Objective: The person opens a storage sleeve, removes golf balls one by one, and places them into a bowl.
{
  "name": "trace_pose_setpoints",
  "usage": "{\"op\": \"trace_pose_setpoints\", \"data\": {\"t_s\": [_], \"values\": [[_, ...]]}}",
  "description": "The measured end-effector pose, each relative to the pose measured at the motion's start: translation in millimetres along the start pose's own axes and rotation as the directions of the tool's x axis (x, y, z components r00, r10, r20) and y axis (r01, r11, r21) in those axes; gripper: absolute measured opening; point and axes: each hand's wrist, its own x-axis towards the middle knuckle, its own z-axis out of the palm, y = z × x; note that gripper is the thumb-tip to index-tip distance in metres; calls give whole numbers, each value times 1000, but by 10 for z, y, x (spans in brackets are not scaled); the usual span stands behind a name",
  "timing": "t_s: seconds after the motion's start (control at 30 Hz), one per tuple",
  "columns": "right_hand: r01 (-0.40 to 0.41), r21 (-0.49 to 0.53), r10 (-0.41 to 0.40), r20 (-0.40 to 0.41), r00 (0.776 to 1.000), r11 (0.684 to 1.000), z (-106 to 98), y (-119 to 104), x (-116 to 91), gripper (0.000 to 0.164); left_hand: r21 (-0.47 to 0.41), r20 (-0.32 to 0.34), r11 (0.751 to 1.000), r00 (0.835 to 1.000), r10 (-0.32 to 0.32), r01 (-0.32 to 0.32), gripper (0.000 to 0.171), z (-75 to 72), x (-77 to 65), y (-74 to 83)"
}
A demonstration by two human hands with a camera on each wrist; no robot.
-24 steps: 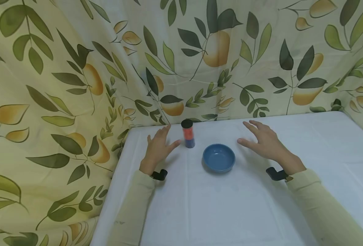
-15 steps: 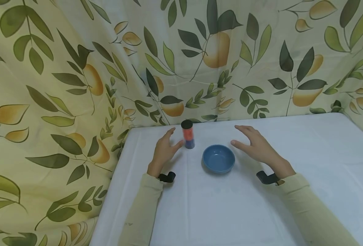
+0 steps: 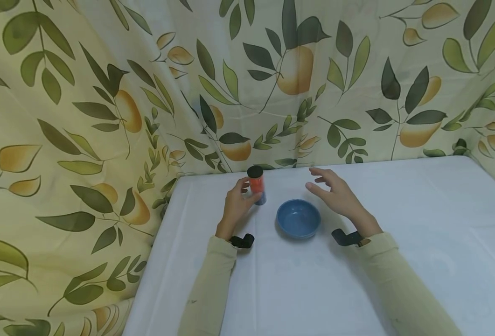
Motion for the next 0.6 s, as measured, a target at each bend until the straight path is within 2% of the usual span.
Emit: {"op": "trace_pose_setpoints", "data": {"t_s": [0.17, 0.43, 0.6], "values": [[-6, 69, 5, 2, 1000, 998, 51, -18, 96, 66, 7, -1, 1000, 1000, -3, 3, 60, 79, 20, 12], [-20, 121, 19, 12, 1000, 992, 73, -39, 202, 62, -43, 20, 999, 1000, -4, 5, 50, 157, 36, 67], [-28, 131, 25, 20, 999, 991, 87, -35, 224, 60, -6, 30, 1000, 1000, 0, 1, 51, 177, 62, 115]]}}
